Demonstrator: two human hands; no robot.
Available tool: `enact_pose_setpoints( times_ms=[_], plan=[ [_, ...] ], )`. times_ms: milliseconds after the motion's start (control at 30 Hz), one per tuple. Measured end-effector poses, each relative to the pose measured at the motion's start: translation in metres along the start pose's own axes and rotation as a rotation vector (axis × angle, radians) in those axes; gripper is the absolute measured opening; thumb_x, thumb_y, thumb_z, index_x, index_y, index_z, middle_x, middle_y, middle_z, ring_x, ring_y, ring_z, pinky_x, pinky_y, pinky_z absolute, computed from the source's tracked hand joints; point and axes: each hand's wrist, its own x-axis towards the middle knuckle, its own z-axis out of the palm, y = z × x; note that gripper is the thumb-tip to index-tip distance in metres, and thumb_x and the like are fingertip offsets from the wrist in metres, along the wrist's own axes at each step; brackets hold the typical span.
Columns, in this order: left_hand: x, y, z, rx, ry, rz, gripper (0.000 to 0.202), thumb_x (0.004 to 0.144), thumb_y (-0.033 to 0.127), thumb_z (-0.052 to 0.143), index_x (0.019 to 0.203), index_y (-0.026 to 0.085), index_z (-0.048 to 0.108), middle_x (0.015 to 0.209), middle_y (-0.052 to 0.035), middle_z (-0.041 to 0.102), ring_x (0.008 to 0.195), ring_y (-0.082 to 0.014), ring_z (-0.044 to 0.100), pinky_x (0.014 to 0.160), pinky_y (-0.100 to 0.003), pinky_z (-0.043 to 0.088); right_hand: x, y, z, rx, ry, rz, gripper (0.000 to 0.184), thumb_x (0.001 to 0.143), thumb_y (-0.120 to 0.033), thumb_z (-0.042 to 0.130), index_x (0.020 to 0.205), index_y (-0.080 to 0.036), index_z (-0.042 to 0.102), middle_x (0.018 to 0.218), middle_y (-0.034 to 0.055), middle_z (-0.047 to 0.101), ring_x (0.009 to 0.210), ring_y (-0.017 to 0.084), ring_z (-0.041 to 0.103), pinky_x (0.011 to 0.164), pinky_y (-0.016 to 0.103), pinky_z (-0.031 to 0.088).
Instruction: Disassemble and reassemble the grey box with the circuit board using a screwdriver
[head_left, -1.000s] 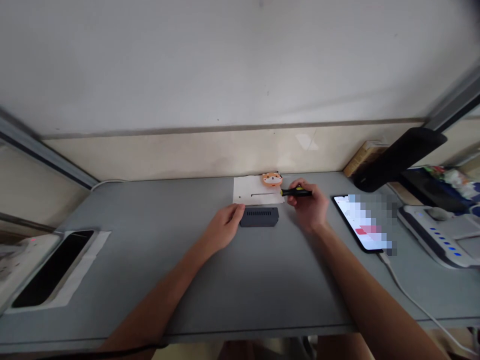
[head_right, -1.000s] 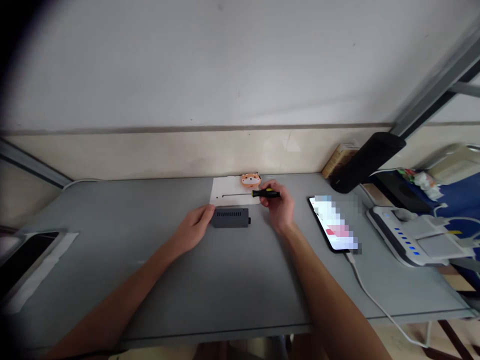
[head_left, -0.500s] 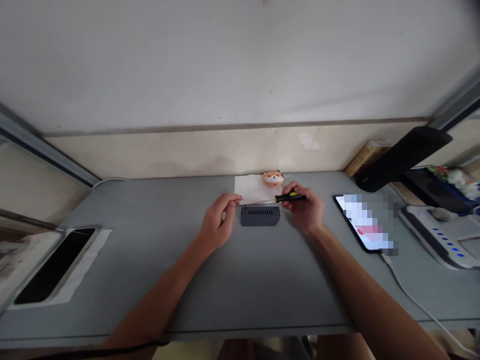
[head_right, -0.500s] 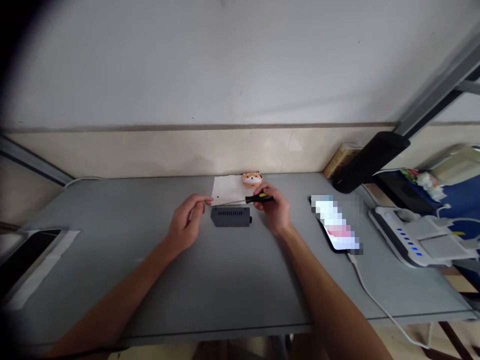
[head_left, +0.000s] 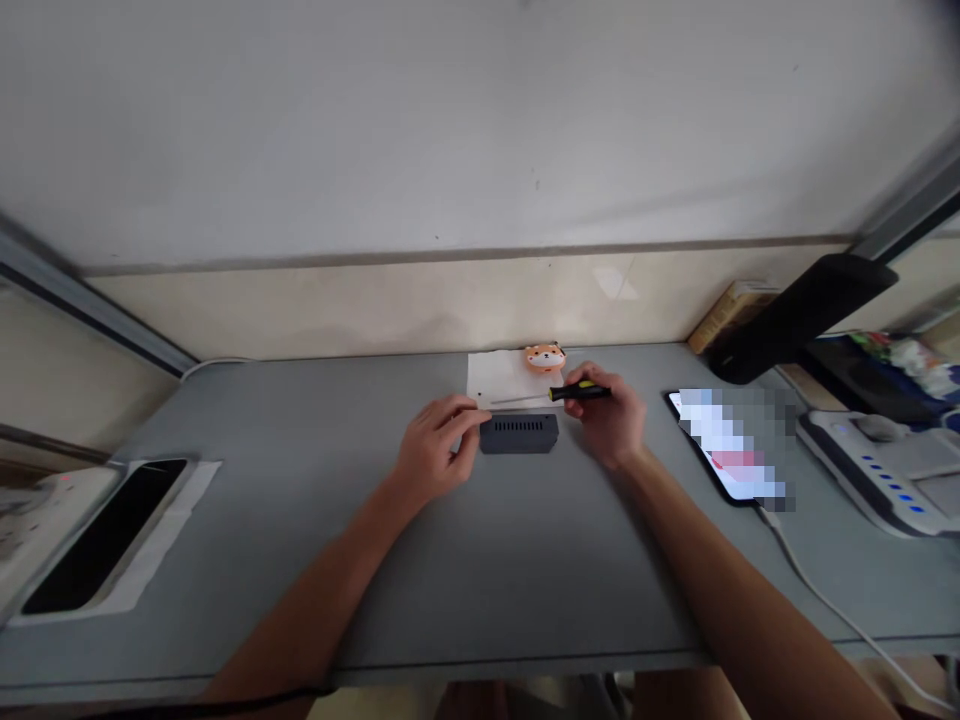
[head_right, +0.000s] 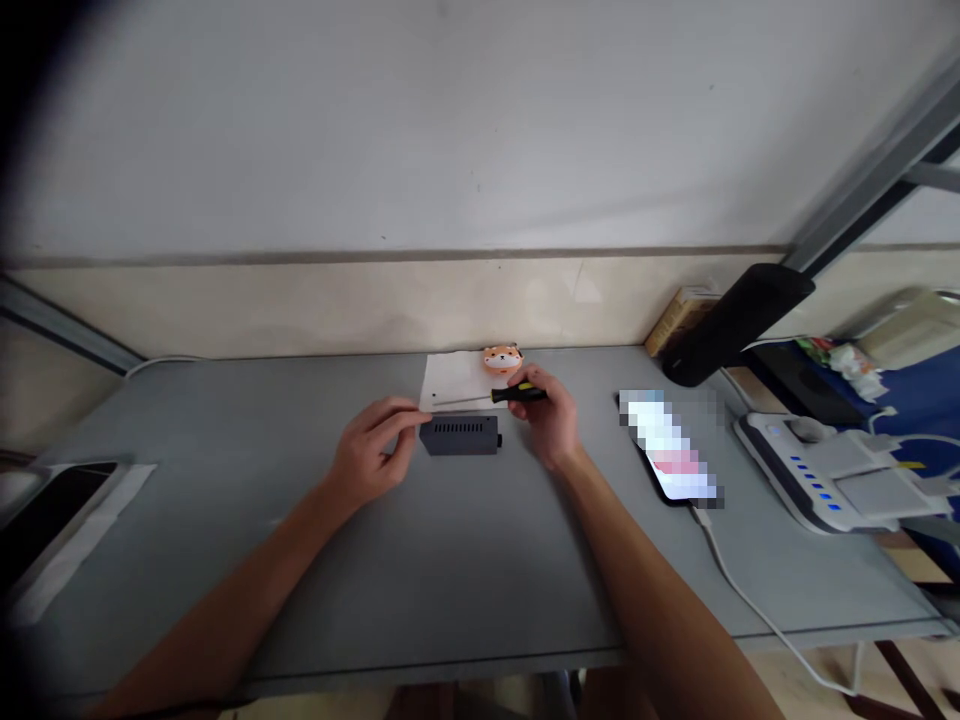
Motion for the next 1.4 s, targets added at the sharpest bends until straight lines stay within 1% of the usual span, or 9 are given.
enact_pose_setpoints(
  times_ms=[133, 300, 400, 467, 567, 767, 1000, 1200, 1400],
  plan=[
    [0.001, 0.001, -0.002, 0.034, 0.015, 0.040, 0.026, 0.090, 0.003, 0.049, 0.096, 0.021, 0.067, 0.089, -0.0039, 0.071, 0.074, -0.0155, 0.065, 0.071, -0.029, 0.054, 0.005, 0.010, -0.002, -0.207, -0.004, -0.049, 0.036, 0.073, -0.058, 0.066, 0.073, -0.023, 0.069, 0.063, 0.0004, 0.059, 0.054, 0.013, 0.044, 0.054, 0.029, 0.034],
    [0.003, 0.004, -0.004, 0.081, 0.040, 0.055, 0.025, 0.089, 0.003, 0.050, 0.097, 0.019, 0.068, 0.094, -0.0063, 0.073, 0.074, -0.0168, 0.065, 0.072, -0.032, 0.053, 0.002, 0.016, -0.001, -0.379, -0.107, -0.018, 0.047, 0.079, -0.070, 0.063, 0.082, -0.023, 0.069, 0.072, 0.0006, 0.065, 0.062, 0.014, 0.053, 0.063, 0.029, 0.042],
    [0.003, 0.013, -0.002, 0.088, 0.036, 0.046, 0.029, 0.091, 0.006, 0.051, 0.109, 0.020, 0.068, 0.112, -0.0094, 0.075, 0.093, -0.0215, 0.071, 0.083, -0.037, 0.053, -0.002, 0.015, 0.002, -0.419, -0.161, -0.002, 0.051, 0.078, -0.074, 0.064, 0.084, -0.023, 0.068, 0.081, 0.0025, 0.068, 0.072, 0.016, 0.060, 0.064, 0.029, 0.043],
    [0.004, 0.021, 0.002, 0.059, -0.018, 0.065, 0.031, 0.093, 0.010, 0.052, 0.119, 0.021, 0.067, 0.121, -0.0096, 0.074, 0.107, -0.0233, 0.070, 0.092, -0.039, 0.051, -0.003, 0.014, 0.005, -0.430, -0.187, -0.011, 0.054, 0.075, -0.076, 0.065, 0.084, -0.023, 0.069, 0.085, 0.0030, 0.069, 0.076, 0.017, 0.062, 0.066, 0.029, 0.045],
    [0.004, 0.030, 0.007, 0.021, -0.100, 0.101, 0.033, 0.094, 0.010, 0.051, 0.121, 0.021, 0.066, 0.121, -0.0075, 0.075, 0.110, -0.0215, 0.069, 0.099, -0.039, 0.048, -0.002, 0.015, 0.005, -0.419, -0.182, -0.045, 0.058, 0.071, -0.079, 0.066, 0.082, -0.022, 0.070, 0.084, 0.0024, 0.069, 0.076, 0.017, 0.060, 0.069, 0.029, 0.047],
    [0.006, 0.024, 0.004, 0.046, -0.088, 0.068, 0.035, 0.084, 0.003, 0.050, 0.109, 0.021, 0.067, 0.110, -0.0059, 0.076, 0.098, -0.0209, 0.070, 0.090, -0.037, 0.049, 0.005, 0.017, -0.001, -0.276, -0.026, -0.009, 0.051, 0.074, -0.071, 0.066, 0.084, -0.022, 0.072, 0.065, -0.0005, 0.064, 0.055, 0.012, 0.046, 0.054, 0.026, 0.036],
    [0.008, 0.016, -0.003, 0.146, -0.022, -0.012, 0.029, 0.077, 0.003, 0.052, 0.097, 0.020, 0.065, 0.097, -0.0061, 0.075, 0.091, -0.0238, 0.067, 0.086, -0.040, 0.047, 0.011, 0.006, -0.003, 0.036, 0.128, -0.010, 0.033, 0.073, -0.054, 0.066, 0.066, -0.021, 0.064, 0.054, -0.0001, 0.055, 0.045, 0.010, 0.042, 0.042, 0.024, 0.029],
    [0.008, 0.022, -0.001, 0.160, -0.041, -0.022, 0.022, 0.088, 0.010, 0.055, 0.104, 0.019, 0.066, 0.100, -0.0071, 0.075, 0.094, -0.0240, 0.067, 0.089, -0.040, 0.046, 0.011, 0.000, -0.007, 0.148, 0.199, -0.072, 0.018, 0.067, -0.035, 0.064, 0.058, -0.020, 0.059, 0.057, -0.0008, 0.055, 0.043, 0.008, 0.043, 0.039, 0.023, 0.030],
    [0.009, 0.024, 0.001, 0.182, -0.054, -0.016, 0.020, 0.094, 0.015, 0.055, 0.109, 0.020, 0.067, 0.102, -0.0069, 0.075, 0.094, -0.0228, 0.068, 0.088, -0.039, 0.047, 0.010, -0.002, -0.006, 0.140, 0.214, -0.052, 0.015, 0.064, -0.033, 0.061, 0.057, -0.020, 0.058, 0.061, 0.0005, 0.057, 0.043, 0.007, 0.041, 0.039, 0.024, 0.028]
  ],
)
